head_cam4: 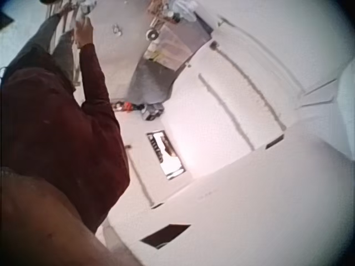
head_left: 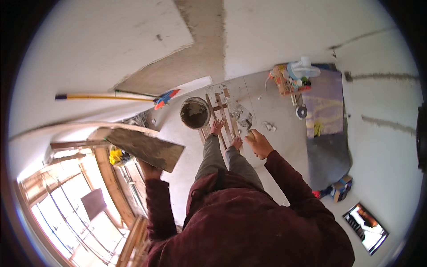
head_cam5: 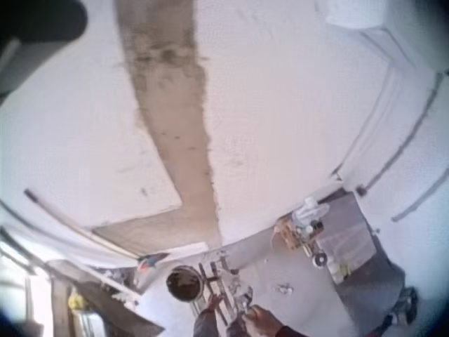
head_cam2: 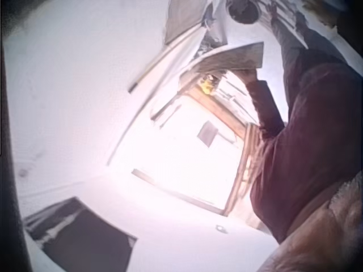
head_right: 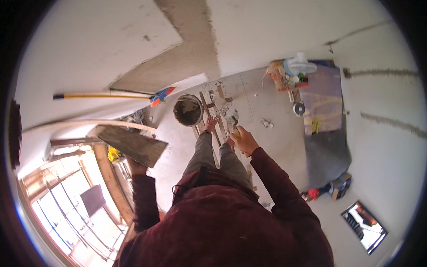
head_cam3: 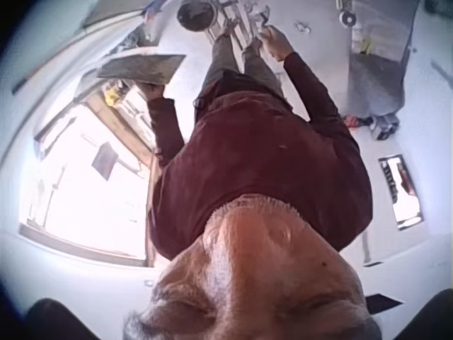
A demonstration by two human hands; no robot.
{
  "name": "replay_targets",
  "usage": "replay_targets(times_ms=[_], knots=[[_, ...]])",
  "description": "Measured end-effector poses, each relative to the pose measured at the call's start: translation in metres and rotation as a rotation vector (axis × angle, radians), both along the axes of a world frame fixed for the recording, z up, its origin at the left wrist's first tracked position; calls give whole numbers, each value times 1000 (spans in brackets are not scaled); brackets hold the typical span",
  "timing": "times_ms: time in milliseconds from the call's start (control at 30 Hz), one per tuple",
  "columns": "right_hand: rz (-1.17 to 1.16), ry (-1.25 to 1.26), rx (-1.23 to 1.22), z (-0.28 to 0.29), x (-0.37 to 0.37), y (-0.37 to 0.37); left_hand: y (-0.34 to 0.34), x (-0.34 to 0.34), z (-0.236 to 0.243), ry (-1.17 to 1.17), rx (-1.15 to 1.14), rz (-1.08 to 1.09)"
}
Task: The person applies mortar to a ceiling joint using a trowel and a hawk, repeatedly loading the tools from a bucket while standing on a scaffold.
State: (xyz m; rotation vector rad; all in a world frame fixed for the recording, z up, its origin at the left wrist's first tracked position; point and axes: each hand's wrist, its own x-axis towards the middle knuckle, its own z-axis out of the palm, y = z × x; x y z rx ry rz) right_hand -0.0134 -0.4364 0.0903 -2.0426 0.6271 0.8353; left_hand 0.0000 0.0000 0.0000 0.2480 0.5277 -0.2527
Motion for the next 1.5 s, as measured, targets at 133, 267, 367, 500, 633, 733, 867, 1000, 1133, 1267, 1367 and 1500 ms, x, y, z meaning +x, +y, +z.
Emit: replay_targets(times_ms=[133, 267, 367, 500, 633, 733, 867, 1000, 1133, 1267, 1367, 1500], knots=[[-319, -40, 276, -39, -67, 96, 72, -49, 70, 325, 116, -191], [-608, -190, 159, -121, -68, 85, 116, 46, 34, 324, 132, -428], [-928, -94, 84, -94, -148, 64, 111, 76, 26, 315, 411, -678], [-1252, 163, -21, -78, -271, 52, 61, 139, -19, 190, 553, -967], [-1410, 266, -51, -83, -400, 138, 9, 157, -38, 260, 162, -1156], [-1560, 522, 267, -98, -418, 215, -43, 144, -12, 147, 358, -1268], [-1717, 629, 368, -176, -415, 281, -118, 121, 3, 285, 497, -1299], [-1523, 842, -2, -299, -416, 306, -150, 109, -10, 147, 718, -1497], [-1497, 996, 8, -393, -434, 288, -158, 119, -42, 56, 800, -1646], [-1429, 1094, 31, -448, -445, 288, -187, 124, -72, -61, 833, -1740], [-1328, 995, 57, -485, -450, 271, -190, 130, -75, -87, 810, -1682], [-1150, 681, 6, -489, -432, 236, -172, 175, -53, -417, 631, -1522]])
